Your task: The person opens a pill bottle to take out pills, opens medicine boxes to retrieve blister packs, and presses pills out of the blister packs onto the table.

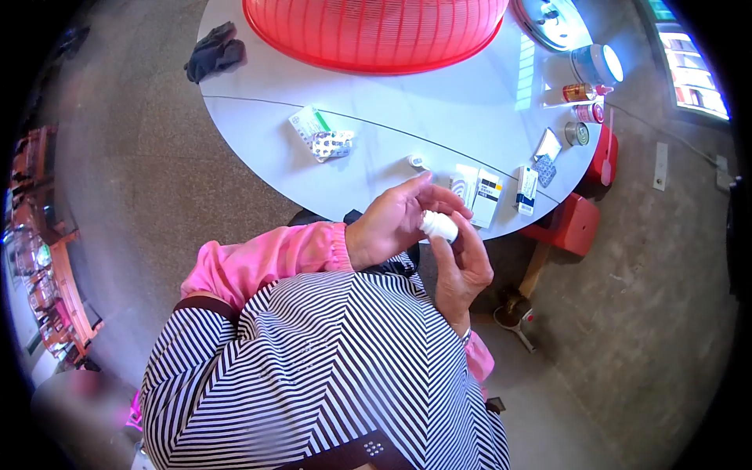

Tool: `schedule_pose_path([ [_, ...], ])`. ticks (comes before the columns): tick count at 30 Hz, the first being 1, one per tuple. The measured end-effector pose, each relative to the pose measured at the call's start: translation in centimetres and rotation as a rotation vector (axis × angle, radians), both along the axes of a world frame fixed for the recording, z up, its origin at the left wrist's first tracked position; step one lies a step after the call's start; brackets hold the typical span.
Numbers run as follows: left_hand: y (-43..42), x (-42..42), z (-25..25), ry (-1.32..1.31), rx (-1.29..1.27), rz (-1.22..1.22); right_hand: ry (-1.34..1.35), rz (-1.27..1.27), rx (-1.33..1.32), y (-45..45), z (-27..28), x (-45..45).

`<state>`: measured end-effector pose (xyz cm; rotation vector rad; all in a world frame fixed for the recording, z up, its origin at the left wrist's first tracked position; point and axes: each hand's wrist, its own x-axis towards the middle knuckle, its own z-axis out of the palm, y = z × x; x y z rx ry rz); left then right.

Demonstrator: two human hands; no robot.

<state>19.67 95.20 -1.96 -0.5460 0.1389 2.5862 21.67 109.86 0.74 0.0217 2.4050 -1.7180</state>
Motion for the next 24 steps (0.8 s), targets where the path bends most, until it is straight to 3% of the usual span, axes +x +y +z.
schedule_pose_path([
  [3, 0.6, -0.3, 0.5, -0.014, -0.048, -0.017, 0.47, 0.228, 0.335, -0.4, -0.2, -0.8],
  [6, 0.3, -1.0, 0.6, -0.021, -0.062, 0.039, 0.467, 0.246, 0.319, -0.6, 0.2, -0.4],
  [15, 0.7, -1.4, 1.2, 0.292, -0.413, 0.072, 0.449, 0.267, 0.387, -0.5, 1.4, -1.0],
  [21, 1.0, -1.5, 1.6, 0.229, -0.371, 0.064, 0.458, 0.236, 0.358, -0.3, 0.9, -0.9],
  [24, 1.2, -1.5, 1.6, 0.289, -0.488, 0.087, 0.492, 0.251, 0.365, -0.2, 0.9, -0.9],
])
